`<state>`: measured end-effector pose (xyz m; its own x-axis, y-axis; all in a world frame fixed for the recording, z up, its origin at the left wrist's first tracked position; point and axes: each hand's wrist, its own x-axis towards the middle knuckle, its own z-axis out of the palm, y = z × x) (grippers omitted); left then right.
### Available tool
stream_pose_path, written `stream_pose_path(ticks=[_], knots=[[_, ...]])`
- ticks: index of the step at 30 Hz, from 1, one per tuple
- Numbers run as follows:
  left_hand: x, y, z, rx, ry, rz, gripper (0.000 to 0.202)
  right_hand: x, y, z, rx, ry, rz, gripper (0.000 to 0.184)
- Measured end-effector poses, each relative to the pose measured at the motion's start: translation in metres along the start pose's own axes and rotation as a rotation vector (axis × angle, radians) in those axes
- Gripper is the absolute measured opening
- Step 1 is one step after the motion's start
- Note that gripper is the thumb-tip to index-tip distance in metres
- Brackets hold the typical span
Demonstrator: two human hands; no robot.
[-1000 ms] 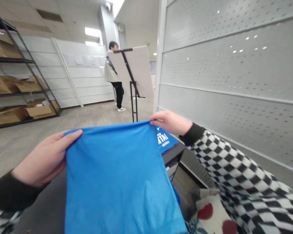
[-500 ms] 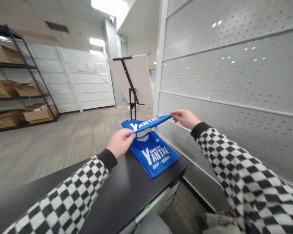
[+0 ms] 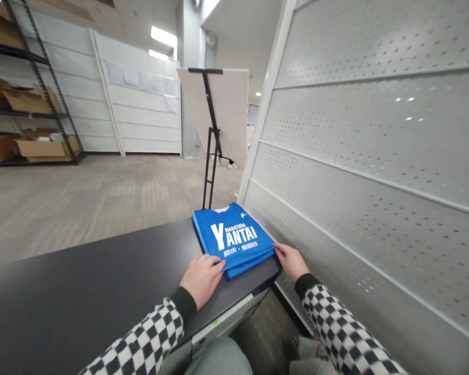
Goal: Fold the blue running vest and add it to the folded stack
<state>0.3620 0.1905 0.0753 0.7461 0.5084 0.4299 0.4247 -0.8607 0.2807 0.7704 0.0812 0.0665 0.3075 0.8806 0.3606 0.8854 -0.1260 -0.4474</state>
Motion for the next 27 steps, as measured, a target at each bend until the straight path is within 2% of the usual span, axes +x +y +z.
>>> stream_pose_path(ticks=[3,7,12,16,19,21,23,25,27], knots=[[0.000,0.018,-0.001,-0.003,0.032,0.002,0.037,0.006,-0.002,-0.006,-0.004,-0.020,0.043,0.043],[-0.008,0.033,0.006,0.014,-0.043,0.020,0.035,0.000,0.003,-0.010,-0.073,-0.046,0.007,0.044],[-0.018,0.036,0.007,0.031,-0.108,0.005,0.038,-0.012,0.007,-0.014,-0.171,-0.109,-0.015,0.045],[-0.028,0.037,0.005,-0.016,-0.094,0.013,0.043,-0.012,0.000,-0.023,-0.202,-0.187,-0.008,0.049],[-0.047,0.036,0.000,-0.115,-0.074,0.023,0.044,-0.019,-0.023,-0.030,-0.193,-0.102,-0.031,0.060],[-0.067,0.036,-0.005,-0.175,-0.066,0.033,0.038,-0.037,-0.051,-0.027,-0.163,-0.011,-0.066,0.062],[-0.092,0.036,-0.010,-0.200,-0.052,0.037,0.036,-0.070,-0.087,-0.010,-0.098,0.048,-0.125,0.059],[-0.120,0.037,-0.017,-0.192,-0.044,0.043,0.041,-0.119,-0.122,0.021,-0.020,0.071,-0.199,0.060],[-0.153,0.032,-0.028,-0.170,-0.042,0.038,0.046,-0.177,-0.149,0.060,0.025,-0.011,-0.282,0.071]])
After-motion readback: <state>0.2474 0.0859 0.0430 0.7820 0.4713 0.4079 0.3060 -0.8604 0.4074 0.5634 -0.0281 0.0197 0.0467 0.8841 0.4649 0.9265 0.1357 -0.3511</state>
